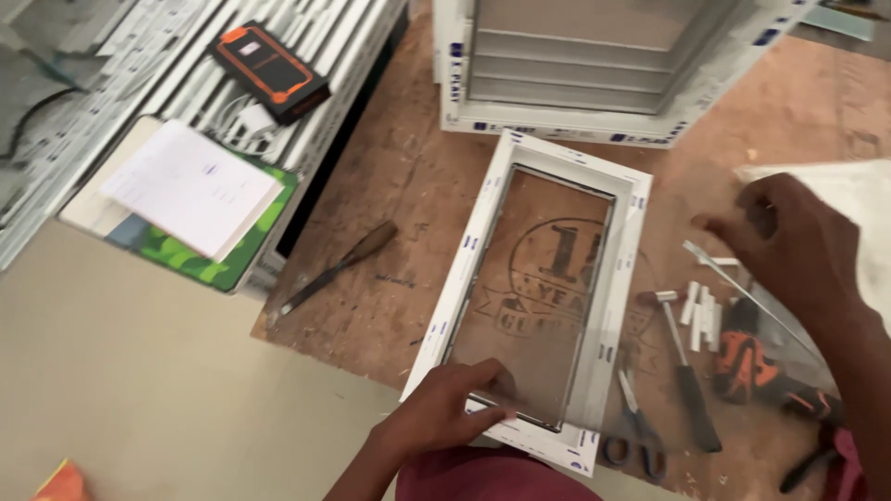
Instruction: Trimming a mesh screen with scissors to fit inside a window frame
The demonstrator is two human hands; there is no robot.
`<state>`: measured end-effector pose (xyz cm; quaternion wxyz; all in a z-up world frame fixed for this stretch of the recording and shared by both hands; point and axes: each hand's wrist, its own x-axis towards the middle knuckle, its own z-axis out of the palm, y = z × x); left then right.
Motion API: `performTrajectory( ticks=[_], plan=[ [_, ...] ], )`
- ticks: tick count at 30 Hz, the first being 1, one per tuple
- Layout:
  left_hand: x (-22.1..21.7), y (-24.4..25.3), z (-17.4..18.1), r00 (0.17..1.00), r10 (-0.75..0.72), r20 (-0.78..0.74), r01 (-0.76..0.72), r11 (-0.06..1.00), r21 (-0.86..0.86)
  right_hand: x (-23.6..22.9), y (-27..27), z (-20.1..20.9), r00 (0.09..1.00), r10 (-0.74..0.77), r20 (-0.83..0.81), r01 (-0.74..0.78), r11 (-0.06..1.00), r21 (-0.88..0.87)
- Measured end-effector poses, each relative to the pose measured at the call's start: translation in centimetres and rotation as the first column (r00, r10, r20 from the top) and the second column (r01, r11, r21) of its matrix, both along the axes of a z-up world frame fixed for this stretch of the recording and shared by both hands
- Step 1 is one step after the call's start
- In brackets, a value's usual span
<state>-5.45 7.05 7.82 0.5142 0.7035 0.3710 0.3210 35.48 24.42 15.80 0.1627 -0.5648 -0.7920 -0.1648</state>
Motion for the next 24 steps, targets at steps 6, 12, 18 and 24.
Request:
performTrajectory(
  ticks=[6,12,18,24],
  plan=[
    [0.2,-0.8,-2.4,0.978,0.196,-0.073,-0.205,0.970,-0.134,-2.9,2.2,0.9,1.000,-0.010,0.002,0.010,0.997,0.081],
    [-0.4,-0.5,-2.7,0.873,0.405,0.272,-0.225,0.828,-0.513,-4.2,4.3,0.1,1.000,0.017,-0.003,-0.016,0.996,0.091],
    [-1.5,-0.1,-1.4,0.976,0.218,0.026,-0.193,0.907,-0.374,-4.2,7.0,-1.6,0.991,0.108,0.074,-0.119,0.978,0.172],
    [-1.5,0.9,-4.9,0.926,0.372,0.071,-0.260,0.760,-0.596,-2.5,11.8,-8.0,0.978,0.116,0.172,-0.136,0.985,0.111]
  ],
)
